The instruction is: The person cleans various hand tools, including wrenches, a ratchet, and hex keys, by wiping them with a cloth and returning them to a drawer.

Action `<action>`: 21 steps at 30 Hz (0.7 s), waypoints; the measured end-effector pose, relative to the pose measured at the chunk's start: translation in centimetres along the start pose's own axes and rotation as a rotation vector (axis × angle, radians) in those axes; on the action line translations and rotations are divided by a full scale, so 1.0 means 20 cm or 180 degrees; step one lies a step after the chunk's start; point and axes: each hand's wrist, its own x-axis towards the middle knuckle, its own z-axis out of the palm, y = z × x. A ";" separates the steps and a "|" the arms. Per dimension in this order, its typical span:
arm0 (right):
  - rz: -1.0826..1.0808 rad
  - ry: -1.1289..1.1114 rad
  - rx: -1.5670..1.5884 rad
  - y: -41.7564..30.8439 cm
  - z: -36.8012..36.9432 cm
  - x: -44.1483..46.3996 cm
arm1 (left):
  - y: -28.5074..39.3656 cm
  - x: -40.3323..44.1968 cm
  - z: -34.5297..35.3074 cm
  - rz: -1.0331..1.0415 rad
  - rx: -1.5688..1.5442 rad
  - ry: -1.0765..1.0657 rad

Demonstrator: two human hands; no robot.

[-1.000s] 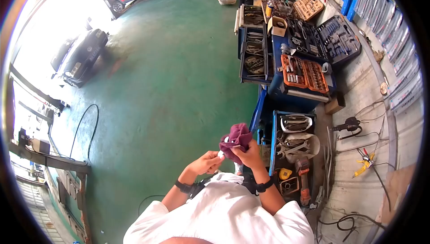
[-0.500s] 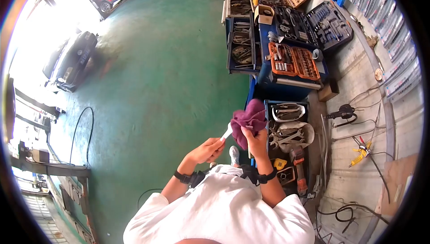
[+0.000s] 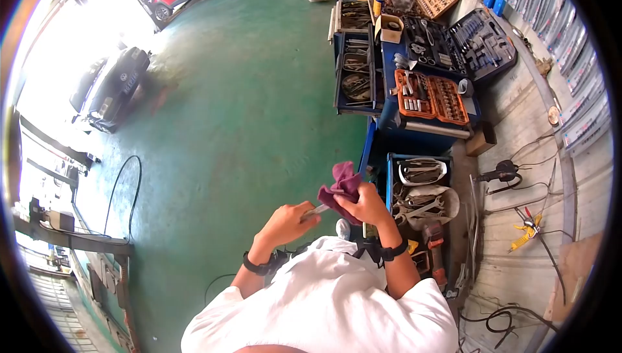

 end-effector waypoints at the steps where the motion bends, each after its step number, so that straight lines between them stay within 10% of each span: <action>1: -0.0014 -0.0001 0.0011 0.02 0.01 0.01 | -0.02 0.00 0.01 -0.0033 -0.0269 0.0358; 5: -0.0037 0.0625 0.0563 0.05 0.04 0.03 | -0.04 -0.01 -0.02 -0.0422 -0.1544 0.1030; 21: 0.0132 -0.0723 0.0499 0.12 0.15 0.06 | -0.06 0.06 0.01 -0.0430 -0.2695 0.1581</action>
